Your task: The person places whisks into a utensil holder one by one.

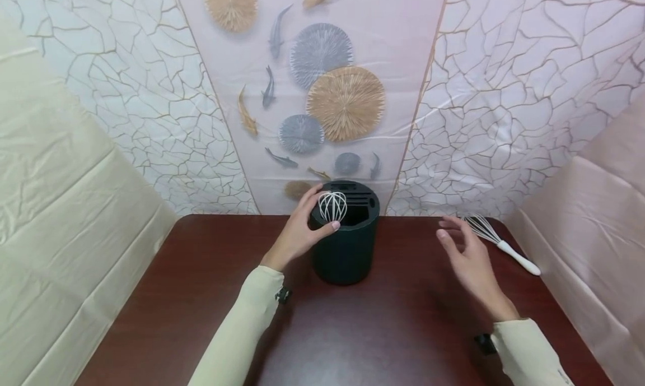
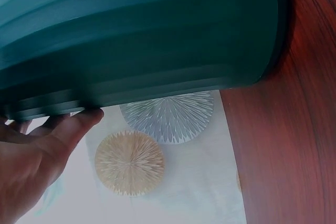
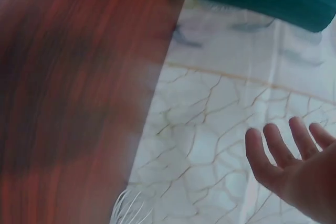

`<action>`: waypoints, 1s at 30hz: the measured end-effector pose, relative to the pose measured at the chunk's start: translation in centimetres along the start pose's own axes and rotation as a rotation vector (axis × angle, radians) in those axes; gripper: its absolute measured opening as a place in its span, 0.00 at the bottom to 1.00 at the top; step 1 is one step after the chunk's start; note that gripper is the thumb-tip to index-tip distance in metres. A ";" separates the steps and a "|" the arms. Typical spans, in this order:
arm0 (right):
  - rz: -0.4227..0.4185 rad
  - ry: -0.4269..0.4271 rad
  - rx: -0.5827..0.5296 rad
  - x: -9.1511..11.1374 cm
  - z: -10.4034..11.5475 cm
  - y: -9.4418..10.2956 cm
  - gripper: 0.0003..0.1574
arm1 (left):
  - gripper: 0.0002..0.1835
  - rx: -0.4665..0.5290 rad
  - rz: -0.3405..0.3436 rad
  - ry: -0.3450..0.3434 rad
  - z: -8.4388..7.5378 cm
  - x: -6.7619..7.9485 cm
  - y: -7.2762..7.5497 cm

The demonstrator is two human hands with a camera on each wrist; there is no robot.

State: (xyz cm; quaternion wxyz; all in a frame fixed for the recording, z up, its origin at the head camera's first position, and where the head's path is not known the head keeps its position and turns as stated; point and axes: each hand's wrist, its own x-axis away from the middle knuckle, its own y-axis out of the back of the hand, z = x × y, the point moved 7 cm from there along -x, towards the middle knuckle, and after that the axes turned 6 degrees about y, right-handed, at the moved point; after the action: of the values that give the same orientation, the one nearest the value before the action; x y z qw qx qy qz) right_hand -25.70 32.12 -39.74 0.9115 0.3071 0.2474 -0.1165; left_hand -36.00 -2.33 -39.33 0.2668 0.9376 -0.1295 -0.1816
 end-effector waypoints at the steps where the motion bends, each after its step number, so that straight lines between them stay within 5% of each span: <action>1: -0.024 -0.011 0.014 0.1 -0.5 0.5 0.29 | 0.40 0.001 0.002 0.001 -0.1 0.0 0.0; 8: -0.110 -0.091 0.126 0.8 -4.5 3.3 0.28 | 0.43 -0.009 0.008 0.005 -0.2 0.0 -0.2; 19: -0.061 -0.170 0.241 1.2 -10.3 5.5 0.33 | 0.42 -0.002 0.018 0.007 -0.1 -0.1 -0.2; 30: -0.027 -0.157 0.306 -0.5 -13.7 7.3 0.33 | 0.41 0.002 0.005 0.008 0.2 0.0 0.2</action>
State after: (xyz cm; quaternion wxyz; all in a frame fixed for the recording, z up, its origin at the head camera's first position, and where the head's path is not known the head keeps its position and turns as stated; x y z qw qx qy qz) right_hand -28.66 46.37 -45.30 0.8691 0.4287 0.1592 -0.1887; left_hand -36.09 -2.62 -39.39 0.2667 0.9383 -0.1312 -0.1769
